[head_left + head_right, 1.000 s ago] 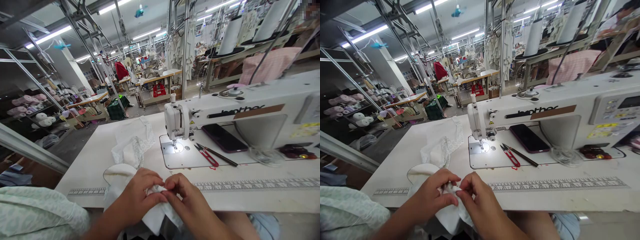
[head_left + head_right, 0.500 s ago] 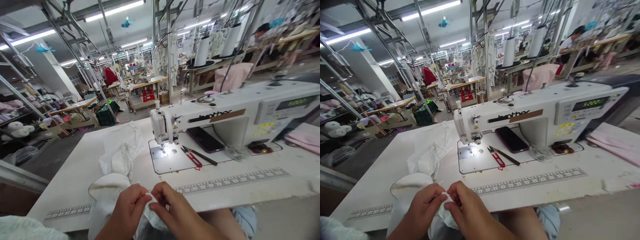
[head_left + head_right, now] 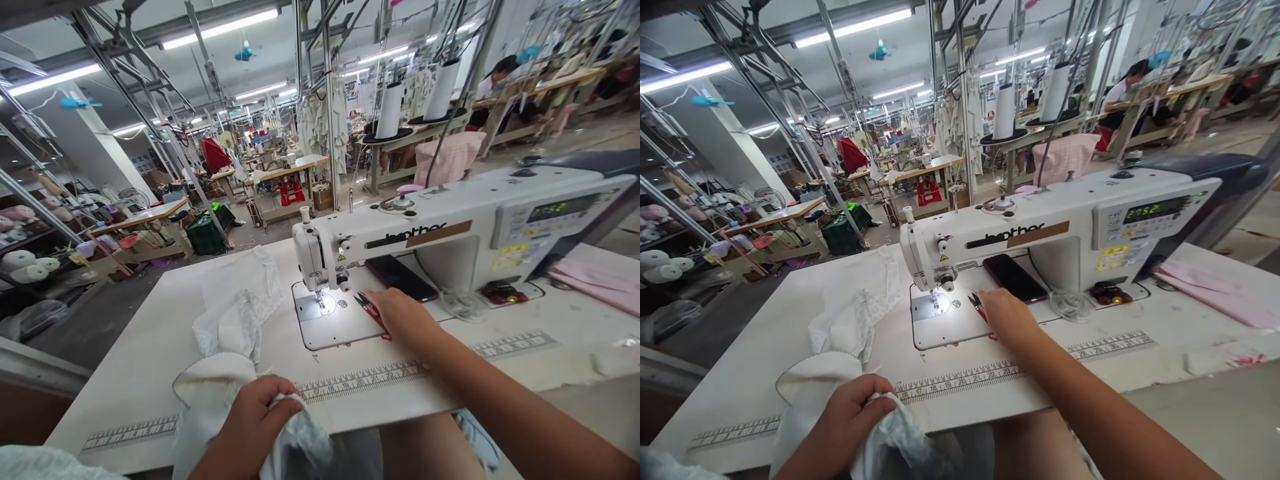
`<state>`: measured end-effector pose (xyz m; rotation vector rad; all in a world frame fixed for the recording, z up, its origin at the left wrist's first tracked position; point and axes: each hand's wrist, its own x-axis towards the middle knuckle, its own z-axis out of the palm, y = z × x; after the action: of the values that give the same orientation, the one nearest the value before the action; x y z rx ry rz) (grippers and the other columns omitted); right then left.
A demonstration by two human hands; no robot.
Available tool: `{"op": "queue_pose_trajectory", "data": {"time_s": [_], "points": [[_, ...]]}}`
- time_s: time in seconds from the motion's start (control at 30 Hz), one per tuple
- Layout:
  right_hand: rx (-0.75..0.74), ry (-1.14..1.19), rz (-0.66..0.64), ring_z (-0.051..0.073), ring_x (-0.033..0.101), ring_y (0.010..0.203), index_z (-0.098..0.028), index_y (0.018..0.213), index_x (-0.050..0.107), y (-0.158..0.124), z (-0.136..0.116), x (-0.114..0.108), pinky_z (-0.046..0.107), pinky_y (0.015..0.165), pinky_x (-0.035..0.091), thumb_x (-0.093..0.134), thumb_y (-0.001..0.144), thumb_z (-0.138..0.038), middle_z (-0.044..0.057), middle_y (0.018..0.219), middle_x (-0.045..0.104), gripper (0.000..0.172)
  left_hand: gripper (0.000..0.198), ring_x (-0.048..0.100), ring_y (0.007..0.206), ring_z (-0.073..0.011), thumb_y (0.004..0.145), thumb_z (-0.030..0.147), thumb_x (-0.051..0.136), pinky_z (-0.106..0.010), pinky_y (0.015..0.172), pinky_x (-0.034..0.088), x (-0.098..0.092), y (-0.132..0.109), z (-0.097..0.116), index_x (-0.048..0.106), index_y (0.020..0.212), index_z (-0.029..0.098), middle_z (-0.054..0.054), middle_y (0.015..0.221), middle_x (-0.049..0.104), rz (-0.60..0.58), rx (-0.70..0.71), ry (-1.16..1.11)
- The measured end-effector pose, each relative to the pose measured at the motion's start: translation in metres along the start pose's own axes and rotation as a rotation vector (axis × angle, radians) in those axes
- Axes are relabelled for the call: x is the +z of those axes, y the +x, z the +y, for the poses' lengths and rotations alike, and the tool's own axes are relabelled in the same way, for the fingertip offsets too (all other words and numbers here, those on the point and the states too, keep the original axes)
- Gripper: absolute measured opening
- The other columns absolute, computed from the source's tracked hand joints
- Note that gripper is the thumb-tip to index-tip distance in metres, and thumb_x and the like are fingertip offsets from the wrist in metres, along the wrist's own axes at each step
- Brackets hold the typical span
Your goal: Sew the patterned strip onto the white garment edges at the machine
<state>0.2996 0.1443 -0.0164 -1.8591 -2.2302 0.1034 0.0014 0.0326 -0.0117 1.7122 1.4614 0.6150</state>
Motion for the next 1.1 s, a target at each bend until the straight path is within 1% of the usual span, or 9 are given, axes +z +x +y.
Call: {"op": "queue_pose_trajectory", "data": {"time_s": [0.17,0.23,0.3,0.37,0.4,0.47,0.57,0.67,1.1], "points": [[0.031,-0.086,0.085,0.034,0.060,0.100,-0.008,0.124,0.060,-0.024,0.002,0.004,0.045,0.084,0.047,0.041,0.088,-0.012,0.019,0.101,0.067,0.040,0.017,0.061,0.077,-0.0189,0.081,0.033,0.061,-0.028,0.073,0.045,-0.004,-0.003,-0.002,0.070,0.084,0.018,-0.003,0.081,0.069,0.006,-0.004,-0.055],[0.042,-0.059,0.144,0.035,0.061,0.095,-0.014,0.125,0.060,-0.045,-0.006,0.005,0.047,0.076,0.050,0.040,0.092,-0.022,0.017,0.098,0.067,0.039,0.017,0.061,0.078,-0.0185,0.081,0.031,0.062,-0.028,0.073,0.045,-0.003,-0.004,-0.005,0.070,0.086,0.018,-0.003,0.082,0.069,0.005,-0.011,-0.089],[-0.090,0.127,0.212,0.030,0.066,0.083,-0.022,0.118,0.065,-0.070,-0.024,0.005,0.043,0.070,0.054,0.041,0.094,-0.030,0.012,0.091,0.068,0.035,0.015,0.061,0.079,-0.0181,0.081,0.029,0.063,-0.027,0.074,0.046,-0.001,-0.003,-0.007,0.071,0.086,0.018,-0.003,0.083,0.069,0.003,-0.004,-0.110],[-0.350,0.369,0.095,0.023,0.067,0.084,-0.027,0.119,0.063,-0.095,-0.051,0.006,0.035,0.073,0.056,0.042,0.093,-0.022,0.008,0.094,0.069,0.034,0.012,0.061,0.079,-0.0175,0.082,0.026,0.063,-0.027,0.075,0.045,0.001,-0.003,-0.006,0.072,0.086,0.018,-0.003,0.083,0.069,-0.003,0.022,-0.114],[-0.410,0.448,-0.002,0.020,0.068,0.086,-0.030,0.121,0.061,-0.105,-0.065,0.006,0.031,0.073,0.057,0.044,0.091,-0.017,0.006,0.098,0.069,0.037,0.012,0.061,0.079,-0.0171,0.082,0.025,0.064,-0.026,0.075,0.045,0.002,-0.003,-0.006,0.072,0.086,0.018,-0.003,0.082,0.069,-0.008,0.043,-0.115],[-0.460,0.564,-0.051,0.017,0.068,0.084,-0.032,0.121,0.060,-0.119,-0.090,0.009,0.027,0.070,0.057,0.045,0.085,-0.008,0.003,0.099,0.068,0.046,0.010,0.061,0.079,-0.0163,0.082,0.023,0.064,-0.026,0.075,0.045,0.003,-0.004,-0.004,0.073,0.086,0.019,-0.003,0.082,0.068,-0.014,0.095,-0.125],[-0.462,0.645,-0.078,0.016,0.067,0.079,-0.034,0.131,0.053,-0.126,-0.108,0.018,0.026,0.066,0.057,0.042,0.084,-0.003,0.002,0.094,0.067,0.057,0.009,0.061,0.079,-0.0156,0.081,0.020,0.066,-0.026,0.075,0.046,0.003,-0.006,-0.003,0.074,0.085,0.019,-0.003,0.083,0.067,0.002,0.164,-0.171],[-0.463,0.652,-0.072,0.016,0.067,0.077,-0.034,0.140,0.045,-0.126,-0.106,0.027,0.028,0.064,0.057,0.040,0.085,-0.004,0.004,0.094,0.066,0.063,0.008,0.060,0.078,-0.0152,0.080,0.018,0.067,-0.026,0.074,0.046,0.002,-0.008,-0.004,0.074,0.083,0.018,-0.004,0.082,0.066,0.025,0.203,-0.204],[-0.442,0.579,-0.067,0.016,0.065,0.064,-0.032,0.126,0.059,-0.131,-0.103,0.021,0.026,0.057,0.055,0.048,0.082,-0.006,0.001,0.083,0.066,0.052,0.007,0.061,0.078,-0.0161,0.081,0.020,0.069,-0.027,0.075,0.047,0.001,-0.009,-0.007,0.075,0.084,0.018,-0.005,0.081,0.065,0.037,0.217,-0.236]]}}
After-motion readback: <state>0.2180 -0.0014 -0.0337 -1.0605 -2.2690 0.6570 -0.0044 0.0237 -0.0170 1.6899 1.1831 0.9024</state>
